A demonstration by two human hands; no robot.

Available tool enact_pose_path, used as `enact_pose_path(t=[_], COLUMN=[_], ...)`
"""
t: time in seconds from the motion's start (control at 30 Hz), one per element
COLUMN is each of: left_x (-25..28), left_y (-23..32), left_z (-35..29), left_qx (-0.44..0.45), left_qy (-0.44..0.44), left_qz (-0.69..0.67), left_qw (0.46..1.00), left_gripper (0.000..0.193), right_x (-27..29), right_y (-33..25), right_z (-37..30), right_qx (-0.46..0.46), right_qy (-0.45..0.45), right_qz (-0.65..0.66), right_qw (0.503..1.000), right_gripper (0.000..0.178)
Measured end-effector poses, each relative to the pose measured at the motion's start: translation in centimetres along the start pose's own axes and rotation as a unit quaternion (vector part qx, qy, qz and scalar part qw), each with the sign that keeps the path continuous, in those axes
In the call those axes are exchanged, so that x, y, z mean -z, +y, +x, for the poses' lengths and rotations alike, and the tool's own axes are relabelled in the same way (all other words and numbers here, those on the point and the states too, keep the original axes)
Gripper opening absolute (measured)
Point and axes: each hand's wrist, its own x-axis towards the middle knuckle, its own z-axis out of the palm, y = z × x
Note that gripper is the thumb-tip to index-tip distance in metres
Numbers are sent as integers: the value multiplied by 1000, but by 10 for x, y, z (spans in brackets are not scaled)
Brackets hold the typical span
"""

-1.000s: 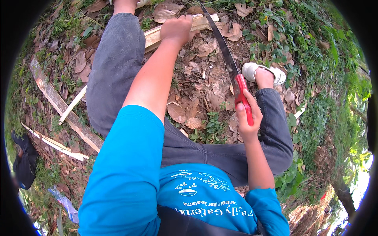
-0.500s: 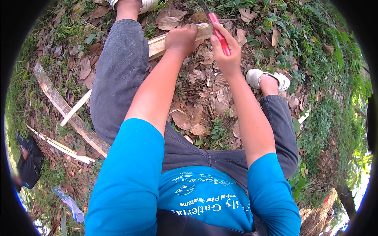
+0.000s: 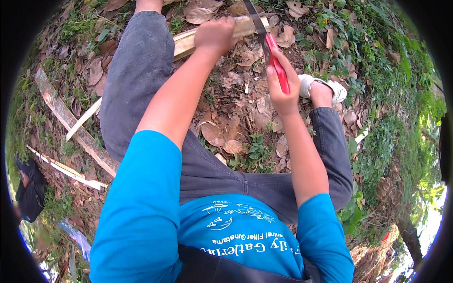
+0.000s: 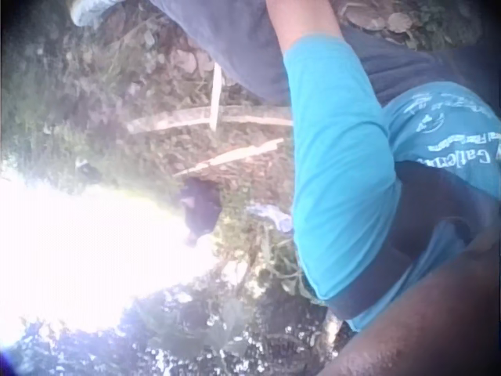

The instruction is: The person sits on the ground and uses a red hand saw to cut a small rectangular piece of wood. They hold the wood steady with their left hand while sawing with their right hand, creating sawdust on the ground.

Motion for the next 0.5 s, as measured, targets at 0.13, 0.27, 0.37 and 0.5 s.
enact_pose_path(t=[0.13,0.27,0.37,0.5], left_x=[17,-3,-3,-2], left_y=[-9,-3,0,1], left_z=[12,-10,-16,-21], left_qx=[92,26,-9,7], left_qy=[-64,-33,2,6], left_qz=[-19,-3,13,-13], left_qw=[994,999,1000,1000], left_gripper=[59,57,59,69], right_x=[-24,7,12,9], right_y=[10,9,1,-7], right_z=[31,1,-16,-19], right_qx=[-73,-81,-113,-103], right_qy=[-13,-46,-55,-51], right_qz=[89,86,52,87], right_qw=[993,992,991,989], right_gripper=[41,47,50,53])
